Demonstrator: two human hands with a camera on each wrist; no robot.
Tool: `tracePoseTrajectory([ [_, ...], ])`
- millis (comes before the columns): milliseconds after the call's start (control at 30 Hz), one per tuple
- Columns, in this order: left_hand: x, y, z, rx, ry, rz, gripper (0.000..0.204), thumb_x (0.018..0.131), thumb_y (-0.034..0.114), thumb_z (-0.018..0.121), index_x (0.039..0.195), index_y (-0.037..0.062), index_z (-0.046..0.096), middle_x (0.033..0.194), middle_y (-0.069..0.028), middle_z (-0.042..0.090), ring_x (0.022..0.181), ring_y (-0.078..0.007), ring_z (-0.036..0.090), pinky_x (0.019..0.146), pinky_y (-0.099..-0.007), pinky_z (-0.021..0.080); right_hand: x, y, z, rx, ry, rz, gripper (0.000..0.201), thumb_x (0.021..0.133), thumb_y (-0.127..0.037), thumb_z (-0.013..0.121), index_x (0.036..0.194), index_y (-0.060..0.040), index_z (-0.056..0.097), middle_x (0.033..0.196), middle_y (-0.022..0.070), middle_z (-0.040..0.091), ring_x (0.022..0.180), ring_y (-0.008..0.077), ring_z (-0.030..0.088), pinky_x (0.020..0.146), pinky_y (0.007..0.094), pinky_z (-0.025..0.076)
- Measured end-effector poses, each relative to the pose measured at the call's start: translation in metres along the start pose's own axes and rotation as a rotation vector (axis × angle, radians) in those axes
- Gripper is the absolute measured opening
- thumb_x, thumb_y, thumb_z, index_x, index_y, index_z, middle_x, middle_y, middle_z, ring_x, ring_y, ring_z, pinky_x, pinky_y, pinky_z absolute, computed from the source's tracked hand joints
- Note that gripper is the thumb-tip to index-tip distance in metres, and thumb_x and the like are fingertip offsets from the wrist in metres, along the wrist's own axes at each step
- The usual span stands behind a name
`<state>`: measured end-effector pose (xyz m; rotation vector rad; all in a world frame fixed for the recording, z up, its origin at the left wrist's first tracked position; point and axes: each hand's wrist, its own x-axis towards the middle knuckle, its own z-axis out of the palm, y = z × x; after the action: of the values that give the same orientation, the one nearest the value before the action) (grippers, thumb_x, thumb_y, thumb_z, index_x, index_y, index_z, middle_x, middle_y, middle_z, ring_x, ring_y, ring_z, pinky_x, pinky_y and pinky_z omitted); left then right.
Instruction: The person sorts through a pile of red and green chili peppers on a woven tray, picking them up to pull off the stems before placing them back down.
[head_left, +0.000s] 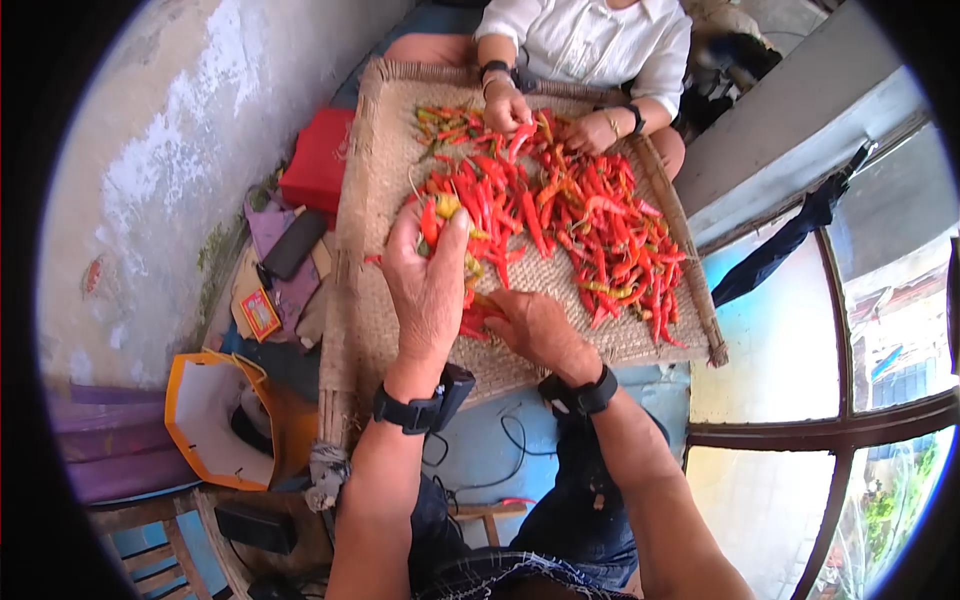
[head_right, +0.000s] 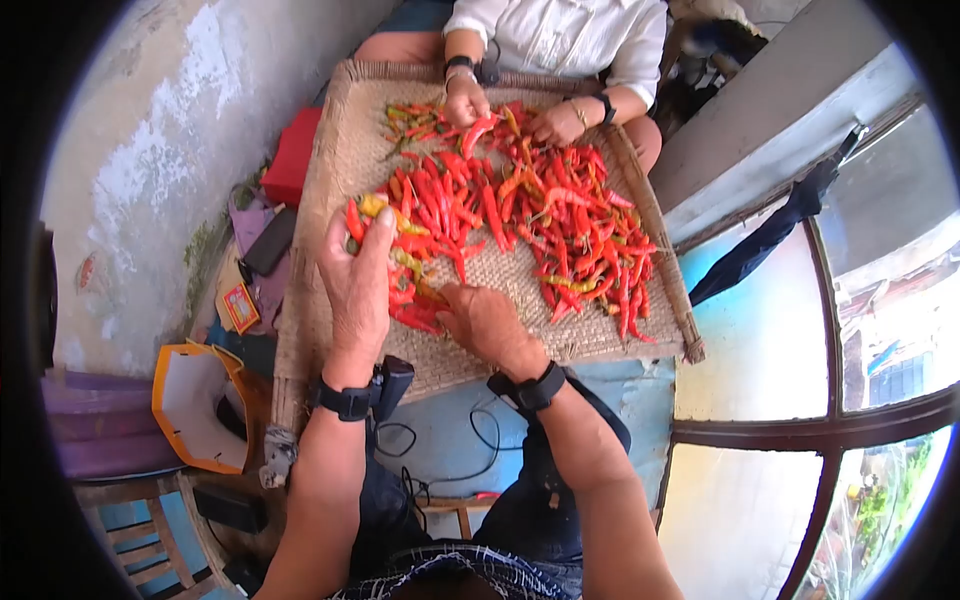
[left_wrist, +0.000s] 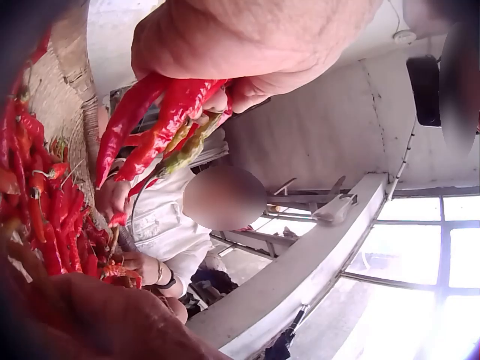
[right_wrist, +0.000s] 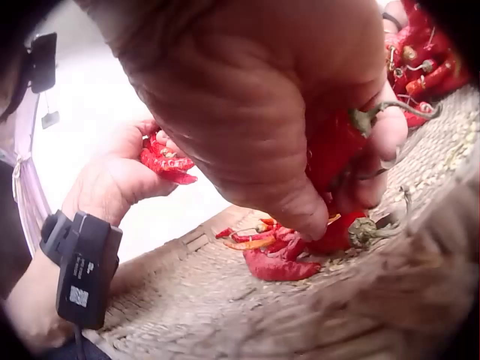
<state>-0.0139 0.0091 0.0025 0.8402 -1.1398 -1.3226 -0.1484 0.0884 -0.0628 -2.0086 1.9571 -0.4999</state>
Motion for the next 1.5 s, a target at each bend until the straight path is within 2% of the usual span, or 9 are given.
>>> tracePoseTrajectory([
  [367,-0.001,-0.001,-0.003,0.005,-0.058,0.051,0.017,0.087,0.013,0.058,0.095,-0.002,0.057,0.082,-0.0035,0.057,0.073,-0.0088,0.049,0.068,-0.0263,0.044,0.003,-0.006,-0.023,0.363,0.222,0.074,0.031,0.085,-0.011,0.057,0.114,-0.001,0.052,0.09,0.0191,0.062,0.079,0.0277,0.063,0.069,0.0349,0.048],
  [533,-0.001,-0.001,0.0,-0.049,-0.072,0.059,0.017,0.087,0.014,0.058,0.095,-0.0015,0.058,0.083,-0.0025,0.058,0.072,-0.0073,0.049,0.067,-0.0248,0.043,0.005,0.014,-0.021,0.673,0.375,0.196,0.026,0.087,-0.007,0.053,0.112,-0.0007,0.045,0.079,0.0064,0.058,0.058,0.0078,0.047,0.052,0.0232,0.042],
  [867,-0.003,-0.006,0.002,0.009,-0.087,0.003,0.017,0.087,0.014,0.059,0.095,-0.0013,0.058,0.079,-0.0006,0.056,0.069,-0.0053,0.047,0.063,-0.0227,0.042,-0.025,0.092,-0.06,1.64,0.994,0.583,0.03,0.094,-0.03,0.043,0.115,-0.0101,0.046,0.085,0.0133,0.065,0.06,0.0124,0.055,0.048,0.0247,0.042],
  [1067,0.0,-0.009,0.004,0.014,-0.041,0.04,0.017,0.086,0.015,0.06,0.091,-0.0016,0.057,0.078,-0.0001,0.055,0.068,-0.0058,0.046,0.061,-0.0242,0.043,-0.027,0.035,-0.046,1.027,0.261,0.43,0.032,0.094,-0.03,0.047,0.108,-0.0033,0.055,0.068,0.0015,0.055,0.056,0.0066,0.049,0.045,0.0189,0.038],
  [1167,0.0,-0.004,0.002,0.025,-0.013,-0.005,0.018,0.087,0.016,0.06,0.089,-0.0015,0.057,0.075,0.0002,0.056,0.069,-0.0051,0.046,0.063,-0.0241,0.043,-0.023,0.046,-0.053,0.823,0.243,0.39,0.033,0.094,-0.029,0.047,0.113,-0.003,0.054,0.068,0.0007,0.055,0.056,0.0063,0.049,0.045,0.0185,0.037],
  [1267,0.002,-0.005,0.002,0.038,0.019,0.024,0.018,0.087,0.017,0.06,0.087,-0.0009,0.056,0.073,0.0009,0.055,0.068,-0.0042,0.046,0.061,-0.0239,0.042,-0.021,0.072,-0.066,0.766,0.591,0.431,0.035,0.091,-0.025,0.053,0.117,-0.0022,0.053,0.069,0.0006,0.055,0.06,0.0091,0.052,0.049,0.0226,0.041],
  [1367,0.005,-0.004,-0.001,0.028,0.042,0.105,0.018,0.087,0.017,0.06,0.086,-0.0001,0.056,0.073,0.0016,0.054,0.066,-0.0037,0.045,0.057,-0.0228,0.041,-0.019,0.085,-0.077,-0.543,1.014,0.205,0.04,0.083,-0.016,0.062,0.119,-0.0025,0.052,0.083,0.0104,0.06,0.078,0.0255,0.058,0.071,0.0369,0.047],
  [1433,0.003,0.002,-0.002,-0.057,0.045,0.075,0.017,0.087,0.017,0.06,0.085,0.0008,0.055,0.073,0.0015,0.054,0.065,-0.0033,0.046,0.056,-0.0215,0.041,-0.018,0.067,-0.065,-0.399,0.934,0.343,0.04,0.077,-0.011,0.064,0.115,-0.0041,0.056,0.1,0.0175,0.058,0.094,0.0336,0.053,0.083,0.0427,0.042],
  [1500,0.006,0.0,-0.002,-0.056,0.056,0.091,0.016,0.088,0.017,0.059,0.085,0.0015,0.055,0.074,0.0013,0.055,0.065,-0.003,0.047,0.055,-0.0208,0.041,-0.012,0.056,-0.049,-0.205,0.639,0.045,0.036,0.074,-0.009,0.065,0.109,-0.0049,0.058,0.103,0.017,0.055,0.095,0.0321,0.053,0.081,0.0413,0.044],
])
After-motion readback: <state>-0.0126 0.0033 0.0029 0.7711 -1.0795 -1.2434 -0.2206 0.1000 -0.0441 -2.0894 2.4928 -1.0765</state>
